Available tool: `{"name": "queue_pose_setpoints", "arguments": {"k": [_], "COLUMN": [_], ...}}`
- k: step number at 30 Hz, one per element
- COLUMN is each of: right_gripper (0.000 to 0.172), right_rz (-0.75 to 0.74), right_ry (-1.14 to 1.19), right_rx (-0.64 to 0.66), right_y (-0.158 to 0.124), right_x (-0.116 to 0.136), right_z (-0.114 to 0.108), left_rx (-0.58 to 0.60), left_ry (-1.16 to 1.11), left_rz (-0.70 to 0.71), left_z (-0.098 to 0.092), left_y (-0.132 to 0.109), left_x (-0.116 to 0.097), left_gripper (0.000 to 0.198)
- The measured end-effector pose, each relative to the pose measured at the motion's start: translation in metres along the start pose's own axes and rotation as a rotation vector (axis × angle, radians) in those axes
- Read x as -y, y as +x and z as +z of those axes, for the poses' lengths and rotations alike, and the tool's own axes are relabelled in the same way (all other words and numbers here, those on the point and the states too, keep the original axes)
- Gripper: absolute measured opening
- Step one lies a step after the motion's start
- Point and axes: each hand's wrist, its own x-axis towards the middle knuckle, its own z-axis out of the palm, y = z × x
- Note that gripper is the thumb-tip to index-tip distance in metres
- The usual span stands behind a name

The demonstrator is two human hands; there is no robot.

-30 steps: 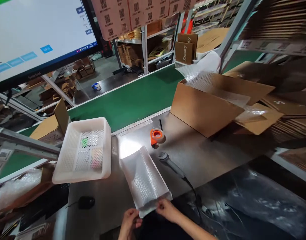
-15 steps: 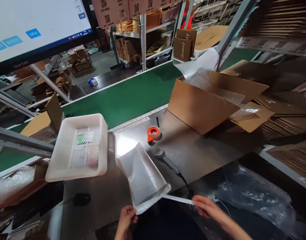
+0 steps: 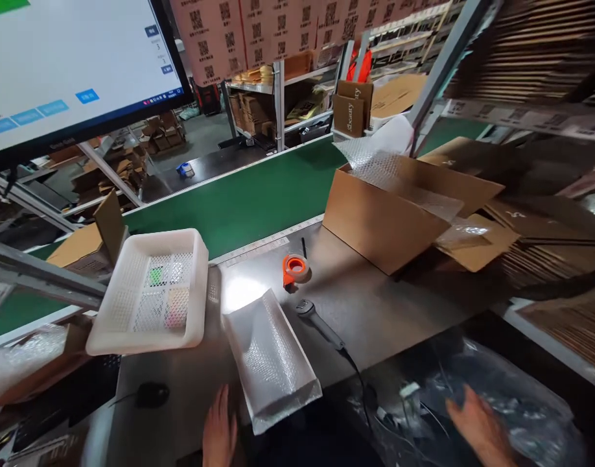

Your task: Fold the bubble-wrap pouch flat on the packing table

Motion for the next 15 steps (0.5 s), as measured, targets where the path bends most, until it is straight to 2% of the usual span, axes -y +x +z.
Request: {"name": "queue_pose_setpoints", "arguments": {"k": [2,4,6,9,11,13,15], "right_gripper": [0.059,0.050,0.057,0.069,0.071,0.074,0.076], "right_rz": [-0.197,-0.540,-0.851,-1.054,-1.147,-1.226,-1.263], "right_ry": [0.025,0.059,0.090,0.191,0.248,0.290,0.314], "right_rx": [0.076,0.278,0.516,0.872,1.025,1.100,1.140], "right_y": [0.001,0.004,0.013,0.030,0.040,0.045,0.048], "right_x": [0.034,0.084,0.143,0.226,0.263,0.283,0.289], "right_z": [0.018,0.038,0.057,0.081,0.092,0.097,0.097], "left_rx": [-0.064,-0.100,-0.112,-0.117,-0.044,0.057,0.146], "left_ry": [0.234,0.364,0.409,0.436,0.430,0.409,0.387], "left_rz": [0.278,0.522,0.694,0.783,0.794,0.798,0.790], "left_z": [0.008,0.016,0.023,0.032,0.035,0.033,0.022], "left_y": [-0.001,0.006,0.017,0.034,0.041,0.044,0.045], "left_x": [0.004,0.004,0.001,-0.003,-0.005,-0.006,-0.007], "left_gripper": [0.060,0.060,0.055,0.054,0.060,0.068,0.077]}}
